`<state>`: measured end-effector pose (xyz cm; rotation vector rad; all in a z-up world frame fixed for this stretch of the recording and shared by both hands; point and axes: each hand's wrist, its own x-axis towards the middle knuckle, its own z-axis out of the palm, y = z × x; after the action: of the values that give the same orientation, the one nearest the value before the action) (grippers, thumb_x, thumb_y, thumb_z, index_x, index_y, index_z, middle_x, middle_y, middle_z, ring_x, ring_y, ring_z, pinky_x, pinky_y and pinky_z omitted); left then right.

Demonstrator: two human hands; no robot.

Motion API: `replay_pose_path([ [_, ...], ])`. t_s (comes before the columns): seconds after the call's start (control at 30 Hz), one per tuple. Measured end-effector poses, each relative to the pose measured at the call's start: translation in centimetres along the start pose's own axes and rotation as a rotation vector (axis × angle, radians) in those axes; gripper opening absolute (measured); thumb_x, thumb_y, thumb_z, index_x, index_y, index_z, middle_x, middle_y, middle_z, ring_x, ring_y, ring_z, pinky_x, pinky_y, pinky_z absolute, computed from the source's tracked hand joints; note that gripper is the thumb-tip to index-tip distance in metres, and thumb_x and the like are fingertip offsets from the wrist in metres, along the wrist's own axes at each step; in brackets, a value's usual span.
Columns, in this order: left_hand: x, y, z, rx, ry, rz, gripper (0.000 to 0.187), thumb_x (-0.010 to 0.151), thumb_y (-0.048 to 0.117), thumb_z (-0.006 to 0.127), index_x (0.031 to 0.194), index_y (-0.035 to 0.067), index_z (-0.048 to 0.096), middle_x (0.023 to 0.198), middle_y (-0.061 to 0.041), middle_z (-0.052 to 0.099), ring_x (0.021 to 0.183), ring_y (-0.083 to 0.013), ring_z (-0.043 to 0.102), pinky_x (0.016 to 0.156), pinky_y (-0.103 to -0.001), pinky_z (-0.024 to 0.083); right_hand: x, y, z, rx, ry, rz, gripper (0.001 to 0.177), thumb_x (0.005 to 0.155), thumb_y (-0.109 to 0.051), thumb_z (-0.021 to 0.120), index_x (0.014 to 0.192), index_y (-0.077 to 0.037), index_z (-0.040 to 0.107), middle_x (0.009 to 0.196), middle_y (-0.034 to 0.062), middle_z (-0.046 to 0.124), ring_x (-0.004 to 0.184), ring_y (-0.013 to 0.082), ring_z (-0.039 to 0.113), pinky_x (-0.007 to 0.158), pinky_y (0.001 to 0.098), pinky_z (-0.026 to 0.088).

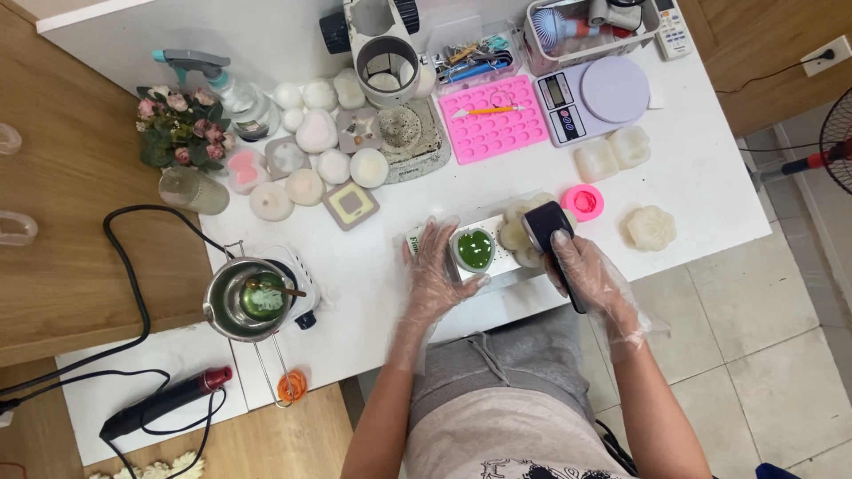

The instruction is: The recorder is preparing materials and using a heat gun to process wax molds at a workstation.

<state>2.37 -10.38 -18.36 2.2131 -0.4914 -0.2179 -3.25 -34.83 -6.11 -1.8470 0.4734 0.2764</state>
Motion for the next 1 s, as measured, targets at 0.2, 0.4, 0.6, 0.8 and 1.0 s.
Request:
replay_pose_path([
  [0.2, -0.2, -0.8, 0.8, 0.021, 0.037, 0.014, 0.117, 0.063, 0.064, 0.087, 0.158, 0.027, 0.028, 0.163, -0.013, 0.033, 0.157, -0.0274, 0.019, 0.124, -0.064, -0.006, 0.3, 0.7, -0.2, -0.029, 0.002, 0.025, 0.082, 0.085, -0.085, 0.038, 0.070, -0.007, 0.057, 0.053, 0.0008, 0.049, 0.046, 0.0111, 0.047, 0.043, 0.0277, 0.036],
  [0.4, -0.2, -0.7, 0.6, 0.018, 0.016, 0.014, 0.118, 0.063, 0.063, 0.088, 0.157, 0.026, 0.027, 0.163, -0.014, 0.032, 0.157, -0.0285, 0.018, 0.123, -0.066, -0.006, 0.4, 0.7, 0.0, -0.007, 0.009, 0.063, 0.081, 0.082, -0.086, 0.040, 0.071, -0.008, 0.059, 0.054, 0.0006, 0.048, 0.046, 0.0123, 0.045, 0.042, 0.0297, 0.035],
  [0.6, -0.2, -1.0, 0.9, 0.009, 0.020, 0.004, 0.118, 0.062, 0.062, 0.089, 0.157, 0.027, 0.028, 0.163, -0.015, 0.032, 0.156, -0.0293, 0.019, 0.124, -0.065, -0.007, 0.2, 0.3, -0.2, -0.041, -0.015, 0.045, 0.083, 0.085, -0.086, 0.037, 0.070, -0.006, 0.057, 0.055, 0.0004, 0.050, 0.048, 0.0113, 0.048, 0.045, 0.0285, 0.038],
  [0.8, -0.1, -0.8, 1.0, 0.001, 0.045, 0.010, 0.119, 0.061, 0.061, 0.090, 0.157, 0.028, 0.027, 0.163, -0.019, 0.031, 0.156, -0.0309, 0.020, 0.123, -0.064, -0.007, 0.1, -0.6, -0.1, -0.038, 0.003, 0.051, 0.081, 0.083, -0.086, 0.038, 0.072, -0.009, 0.059, 0.056, 0.0004, 0.051, 0.048, 0.0116, 0.047, 0.044, 0.0284, 0.038],
  [1.0, 0.0, -1.0, 0.9, -0.016, 0.037, 0.039, 0.119, 0.063, 0.060, 0.089, 0.158, 0.027, 0.025, 0.162, -0.017, 0.034, 0.156, -0.0324, 0.020, 0.123, -0.067, -0.007, 0.8, 0.9, -0.4, -0.039, -0.012, 0.045, 0.084, 0.083, -0.086, 0.040, 0.069, -0.006, 0.059, 0.054, 0.0014, 0.051, 0.048, 0.0122, 0.046, 0.044, 0.0287, 0.036],
])
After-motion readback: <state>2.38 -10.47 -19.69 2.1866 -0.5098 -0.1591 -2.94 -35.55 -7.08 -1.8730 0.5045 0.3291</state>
